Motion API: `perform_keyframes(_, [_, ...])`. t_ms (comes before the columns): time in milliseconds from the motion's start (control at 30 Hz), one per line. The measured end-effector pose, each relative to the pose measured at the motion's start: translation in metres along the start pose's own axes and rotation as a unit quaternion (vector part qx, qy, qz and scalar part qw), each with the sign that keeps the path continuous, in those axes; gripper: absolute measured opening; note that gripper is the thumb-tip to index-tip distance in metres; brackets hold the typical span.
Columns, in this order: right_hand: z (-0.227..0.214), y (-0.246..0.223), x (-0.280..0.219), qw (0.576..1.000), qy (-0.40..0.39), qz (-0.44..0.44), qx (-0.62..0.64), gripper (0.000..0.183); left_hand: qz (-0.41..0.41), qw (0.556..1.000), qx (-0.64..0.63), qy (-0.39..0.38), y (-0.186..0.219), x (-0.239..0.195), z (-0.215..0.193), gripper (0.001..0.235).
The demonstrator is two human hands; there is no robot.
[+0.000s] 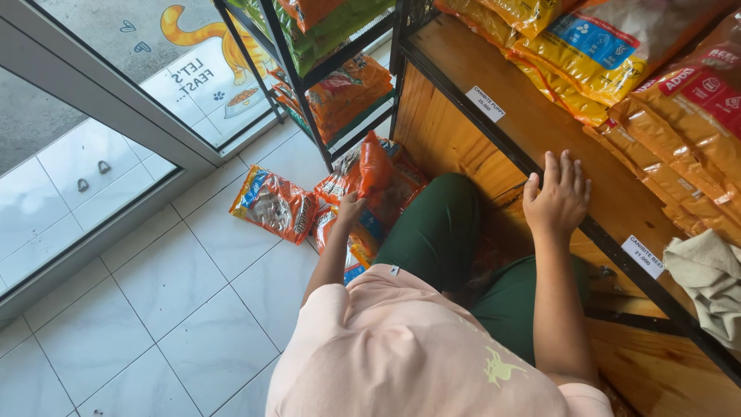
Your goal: Wiping down pet food bags on a shelf with a cloth
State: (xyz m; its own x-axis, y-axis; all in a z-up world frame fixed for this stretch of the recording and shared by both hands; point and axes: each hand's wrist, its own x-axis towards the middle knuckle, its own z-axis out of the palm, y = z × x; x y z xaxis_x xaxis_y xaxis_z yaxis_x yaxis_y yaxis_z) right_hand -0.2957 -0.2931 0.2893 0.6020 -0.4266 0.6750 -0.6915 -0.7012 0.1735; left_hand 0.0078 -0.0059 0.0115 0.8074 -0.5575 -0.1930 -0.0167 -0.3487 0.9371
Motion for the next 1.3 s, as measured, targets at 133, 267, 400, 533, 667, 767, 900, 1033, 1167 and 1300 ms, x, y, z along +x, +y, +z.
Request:
perform_keyframes(133, [0.000,-0.002,-0.002,1.000,0.004,0.013,0.003,0.048,-0.033,0.995,0.095,-0.027,0.063,-0.019,-0.019,0.046])
perform_keyframes(267, [-0.001,-0.001,-0.004,1.000,-0.013,0.019,0.017,0.049,-0.028,0.994,0.075,-0.069,0.137,-0.054,-0.055,0.034])
perform_keyframes(400, [0.001,-0.004,-0.011,0.997,-0.043,0.037,0.052,0.059,0.046,0.985,0.075,-0.150,0.235,-0.114,-0.095,0.038])
perform_keyframes(533, [-0.025,-0.015,-0.010,0.972,-0.095,0.086,0.199,0.056,0.099,0.969,-0.017,-0.227,0.300,-0.149,-0.117,0.027])
perform_keyframes(667, [-0.035,-0.047,-0.053,0.685,-0.079,0.146,0.710,0.067,0.153,0.918,-0.162,-0.327,0.349,-0.167,-0.118,0.016])
perform_keyframes(767, [-0.036,-0.056,-0.080,0.280,-0.045,0.142,0.948,0.116,0.175,0.867,-0.233,-0.404,0.374,-0.160,-0.098,0.013])
perform_keyframes(900, [-0.050,-0.027,-0.092,0.266,0.000,0.154,0.952,0.117,0.216,0.806,-0.221,-0.505,0.397,-0.132,-0.058,0.016])
perform_keyframes(1033, [-0.008,0.010,-0.169,0.111,0.060,0.275,0.953,0.078,0.235,0.778,-0.198,-0.548,0.442,-0.109,-0.010,0.019])
perform_keyframes(1167, [-0.034,0.042,-0.191,0.192,0.152,0.444,0.862,0.069,0.360,0.807,-0.046,-0.465,0.492,-0.074,0.029,0.022])
perform_keyframes(1300, [-0.146,0.018,-0.094,0.251,0.195,0.373,0.871,0.054,0.518,0.776,0.175,-0.315,0.498,-0.026,0.102,0.059])
